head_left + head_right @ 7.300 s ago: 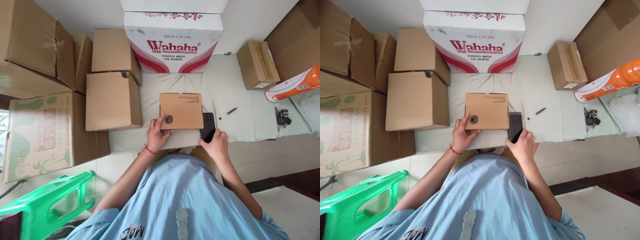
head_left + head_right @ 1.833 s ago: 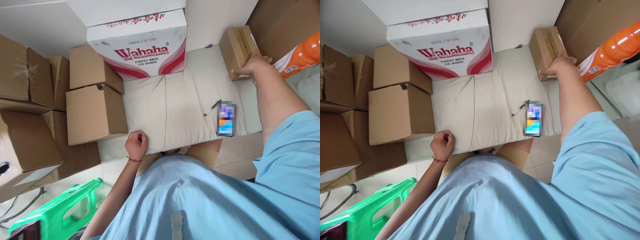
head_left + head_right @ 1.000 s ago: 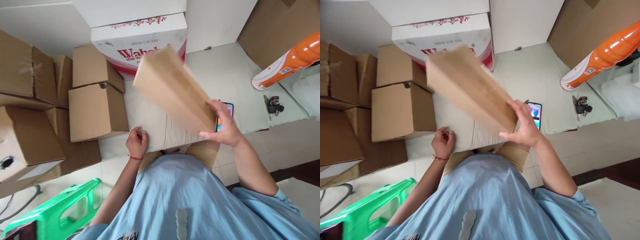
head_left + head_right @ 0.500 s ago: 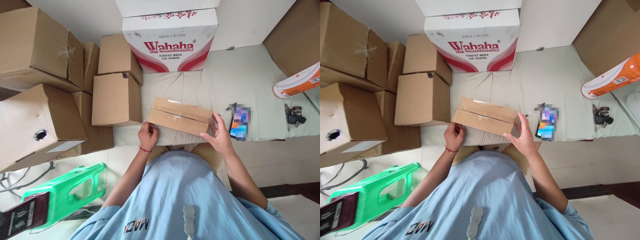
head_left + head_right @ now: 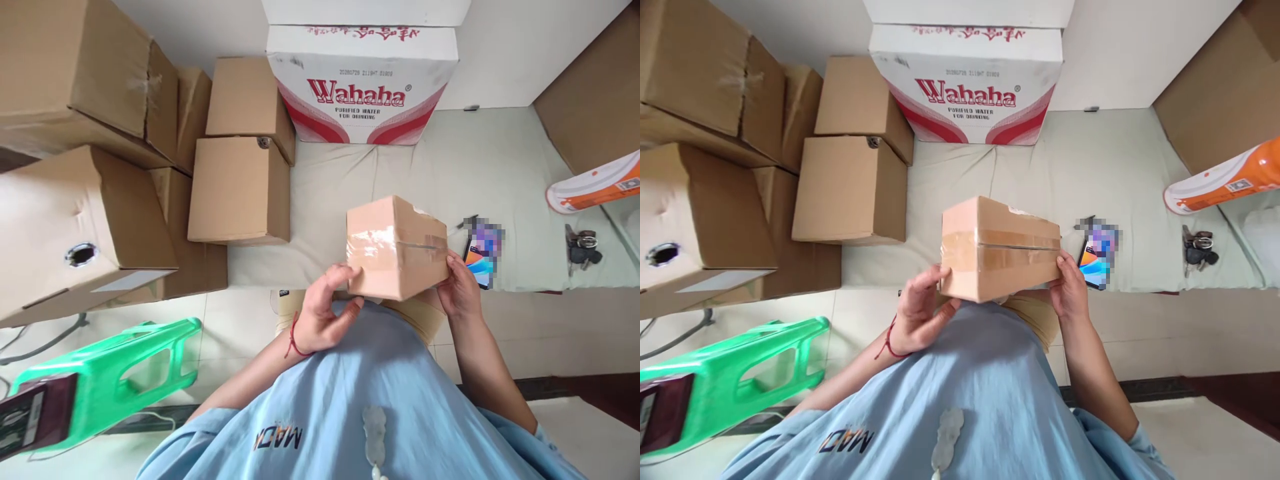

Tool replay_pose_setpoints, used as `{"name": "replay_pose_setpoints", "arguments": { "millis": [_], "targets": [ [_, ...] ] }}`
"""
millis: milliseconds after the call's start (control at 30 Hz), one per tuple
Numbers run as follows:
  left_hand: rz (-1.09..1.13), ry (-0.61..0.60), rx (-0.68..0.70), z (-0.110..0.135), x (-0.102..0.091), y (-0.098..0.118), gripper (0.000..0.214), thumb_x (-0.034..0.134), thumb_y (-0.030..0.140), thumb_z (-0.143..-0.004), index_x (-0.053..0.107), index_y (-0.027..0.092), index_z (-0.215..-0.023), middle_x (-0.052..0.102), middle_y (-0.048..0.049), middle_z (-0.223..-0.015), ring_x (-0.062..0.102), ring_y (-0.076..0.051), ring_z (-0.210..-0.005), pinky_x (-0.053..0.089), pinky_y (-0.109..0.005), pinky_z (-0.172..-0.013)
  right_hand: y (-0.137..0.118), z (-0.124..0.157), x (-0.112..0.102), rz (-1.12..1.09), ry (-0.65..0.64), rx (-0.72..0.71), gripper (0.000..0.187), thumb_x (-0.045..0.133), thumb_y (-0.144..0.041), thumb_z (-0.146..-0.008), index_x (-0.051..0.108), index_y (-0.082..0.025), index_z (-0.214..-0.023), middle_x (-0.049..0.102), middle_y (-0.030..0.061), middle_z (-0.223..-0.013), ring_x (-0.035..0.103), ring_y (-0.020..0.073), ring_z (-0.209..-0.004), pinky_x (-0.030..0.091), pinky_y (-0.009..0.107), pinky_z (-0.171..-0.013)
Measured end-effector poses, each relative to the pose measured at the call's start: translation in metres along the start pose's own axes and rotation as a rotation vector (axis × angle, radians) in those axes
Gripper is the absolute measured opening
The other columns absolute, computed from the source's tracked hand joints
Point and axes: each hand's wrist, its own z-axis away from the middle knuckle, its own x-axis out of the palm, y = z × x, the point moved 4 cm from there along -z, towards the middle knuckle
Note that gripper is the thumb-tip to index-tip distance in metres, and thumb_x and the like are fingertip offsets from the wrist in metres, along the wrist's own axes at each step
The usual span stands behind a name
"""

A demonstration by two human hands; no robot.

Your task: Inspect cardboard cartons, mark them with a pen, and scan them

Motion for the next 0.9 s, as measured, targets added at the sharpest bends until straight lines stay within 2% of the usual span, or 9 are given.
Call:
{"name": "replay_pose_setpoints", "arguments": {
  "millis": [67, 133, 200, 300, 433, 533, 600, 733, 900],
  "targets": [
    [0.088, -0.093, 0.203, 0.000, 0.008, 0.014, 0.064, 0.069, 0.025, -0.101, 0.053, 0.033, -0.162, 0.072, -0.0126, -0.123, 0.070, -0.028, -0.118, 0.059, -0.046, -0.104, -0.001, 0.001, 0.001, -0.048, 0.020, 0.011, 0.043, 0.092, -0.050, -0.078, 0.083, -0.024, -0.111, 0.083, 0.0037, -0.110, 0.075, 0.0223, -0.099, 0.061, 0.034, -0.086],
    [0.115, -0.072, 0.188, 0.001, 0.008, 0.015, 0.059, 0.068, 0.035, -0.105, 0.052, 0.032, -0.161, 0.068, -0.0127, -0.125, 0.067, -0.027, -0.119, 0.058, -0.045, -0.103, -0.002, 0.003, 0.002, -0.067, 0.039, 0.017, 0.041, 0.093, -0.048, -0.076, 0.082, -0.024, -0.107, 0.082, 0.0018, -0.105, 0.073, 0.0201, -0.094, 0.060, 0.032, -0.083],
    [0.145, 0.024, 0.055, 0.001, 0.001, 0.008, 0.051, 0.067, 0.051, -0.106, 0.058, 0.031, -0.152, 0.063, -0.0117, -0.126, 0.065, -0.026, -0.116, 0.059, -0.041, -0.098, -0.004, 0.005, 0.004, -0.074, 0.048, 0.024, 0.039, 0.094, -0.046, -0.074, 0.082, -0.024, -0.105, 0.081, 0.0008, -0.102, 0.072, 0.0190, -0.093, 0.058, 0.031, -0.081],
    [0.144, 0.156, -0.251, 0.001, -0.014, -0.009, 0.048, 0.065, 0.067, -0.104, 0.064, 0.028, -0.131, 0.061, -0.0080, -0.119, 0.063, -0.023, -0.110, 0.061, -0.035, -0.091, -0.007, 0.010, 0.008, -0.052, 0.033, 0.011, 0.038, 0.093, -0.045, -0.075, 0.080, -0.025, -0.105, 0.082, 0.0017, -0.107, 0.073, 0.0212, -0.099, 0.058, 0.033, -0.085],
    [0.184, 0.222, -0.660, -0.003, -0.028, -0.034, 0.059, 0.074, 0.079, -0.091, 0.058, 0.025, -0.109, 0.061, -0.0044, -0.116, 0.063, -0.022, -0.109, 0.066, -0.037, -0.088, -0.012, 0.017, 0.015, 0.035, -0.045, -0.063, 0.039, 0.087, -0.047, -0.084, 0.080, -0.027, -0.116, 0.081, 0.0043, -0.124, 0.075, 0.0266, -0.115, 0.060, 0.042, -0.099],
    [0.311, 0.300, -0.873, -0.002, -0.030, -0.052, 0.067, 0.086, 0.077, -0.077, 0.051, 0.024, -0.099, 0.061, -0.0018, -0.115, 0.065, -0.019, -0.102, 0.070, -0.037, -0.082, -0.016, 0.025, 0.022, 0.085, -0.109, -0.125, 0.040, 0.087, -0.049, -0.086, 0.081, -0.028, -0.120, 0.081, 0.0051, -0.129, 0.073, 0.0285, -0.124, 0.058, 0.047, -0.110],
    [0.411, 0.362, -0.922, 0.002, -0.030, -0.061, 0.068, 0.091, 0.071, -0.072, 0.047, 0.024, -0.095, 0.063, 0.0002, -0.111, 0.067, -0.017, -0.093, 0.070, -0.035, -0.078, -0.020, 0.031, 0.027, 0.121, -0.167, -0.175, 0.041, 0.085, -0.051, -0.090, 0.080, -0.030, -0.125, 0.080, 0.0059, -0.134, 0.072, 0.0296, -0.130, 0.056, 0.050, -0.116],
    [0.563, 0.483, -0.895, 0.010, -0.029, -0.069, 0.061, 0.093, 0.060, -0.073, 0.049, 0.024, -0.095, 0.070, 0.0012, -0.106, 0.073, -0.016, -0.084, 0.070, -0.033, -0.076, -0.035, 0.045, 0.035, 0.233, -0.299, -0.321, 0.047, 0.076, -0.051, -0.099, 0.074, -0.033, -0.142, 0.071, 0.0078, -0.151, 0.065, 0.0319, -0.145, 0.053, 0.055, -0.126],
    [0.794, 0.507, -0.959, 0.016, -0.025, -0.071, 0.055, 0.088, 0.053, -0.078, 0.068, 0.022, -0.118, 0.078, -0.0026, -0.105, 0.076, -0.018, -0.078, 0.070, -0.034, -0.070, -0.076, 0.077, 0.046, 0.357, -0.441, -0.564, 0.051, 0.071, -0.044, -0.103, 0.068, -0.039, -0.154, 0.057, 0.0055, -0.168, 0.048, 0.0358, -0.163, 0.050, 0.060, -0.130]
  ]
}}
